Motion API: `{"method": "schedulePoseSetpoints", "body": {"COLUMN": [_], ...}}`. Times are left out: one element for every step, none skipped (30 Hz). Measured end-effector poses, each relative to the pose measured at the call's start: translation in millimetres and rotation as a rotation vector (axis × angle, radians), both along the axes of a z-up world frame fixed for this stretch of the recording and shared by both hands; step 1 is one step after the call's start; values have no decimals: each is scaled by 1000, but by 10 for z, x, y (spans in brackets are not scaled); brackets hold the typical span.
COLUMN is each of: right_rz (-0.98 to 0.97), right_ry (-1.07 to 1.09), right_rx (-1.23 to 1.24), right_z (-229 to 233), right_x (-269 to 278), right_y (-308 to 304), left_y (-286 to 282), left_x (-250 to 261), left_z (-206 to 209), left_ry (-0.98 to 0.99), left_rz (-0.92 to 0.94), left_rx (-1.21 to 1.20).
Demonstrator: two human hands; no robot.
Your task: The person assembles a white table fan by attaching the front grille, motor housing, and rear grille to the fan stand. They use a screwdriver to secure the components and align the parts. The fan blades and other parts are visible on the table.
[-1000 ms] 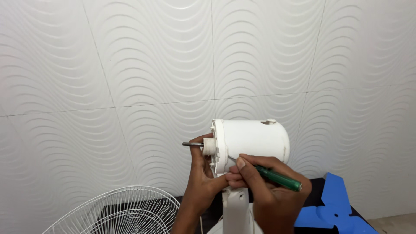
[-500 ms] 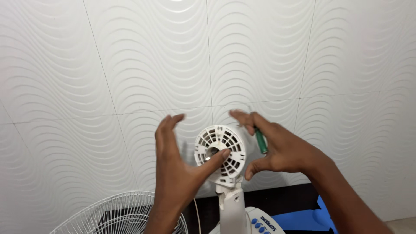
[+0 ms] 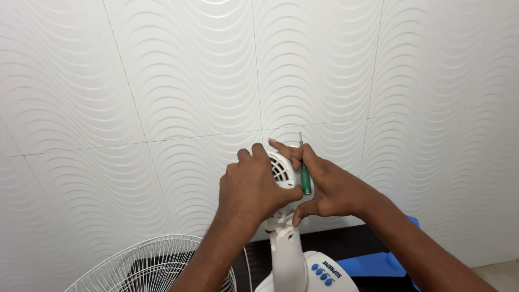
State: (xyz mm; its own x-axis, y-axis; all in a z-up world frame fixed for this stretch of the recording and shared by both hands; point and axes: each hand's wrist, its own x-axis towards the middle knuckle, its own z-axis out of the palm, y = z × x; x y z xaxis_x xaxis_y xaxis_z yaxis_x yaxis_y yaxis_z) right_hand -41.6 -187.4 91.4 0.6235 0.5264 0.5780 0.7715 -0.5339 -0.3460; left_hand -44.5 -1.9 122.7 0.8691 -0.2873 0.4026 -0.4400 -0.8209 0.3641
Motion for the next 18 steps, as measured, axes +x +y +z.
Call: {"method": "schedulePoseSetpoints", "body": {"right_rz": [1,2,-26,-55,-77,-87,-97,-107,-90,-72,-55,-60,-60,-59,-67,-74,-76,-85], "right_ry": [-28,-57,-8,42,86,76,72,69,53,37,25,21,13,4,-3,-10,-13,-5], "right_rx": [1,1,30,59,86,95,105,115,131,147,158,163,170,177,173,169,164,155], "right_z": [-16,-37,-64,-93,-99,-97,-116,-139,-162,-185,-206,-220,-222,-222,-220,-213,-212,-202], "right_x": [28,42,49,63,89,111,125,142,158,175,176,168,177,185,188,186,182,173], "right_y": [16,12,5,12,22,16,9,6,1,3,-6,-22,-18,-9,-7,-11,-7,-9], "left_y": [17,25,31,35,42,44,50,61,56,52,48,49,63,73,78,83,90,93], "left_x": [24,52,88,109,122,134,136,139,149,159,158,158,161,156,149,147,152,166], "left_z": [-25,-37,-36,-45,-47,-47,-66,-81,-84,-83,-93,-100,-99,-111,-132,-147,-151,-142], "left_ry": [-20,23,64,106,74,42,17,27,33,40,37,34,25,3,-18,-39,-34,-29], "left_rz": [-26,-51,-74,-98,-120,-141,-163,-158,-159,-161,-167,-173,-174,-181,-190,-198,-204,-209], "left_rx": [-26,-39,-52,-66,-72,-77,-82,-96,-108,-120,-139,-158,-176,-188,-200,-213,-222,-231]}}
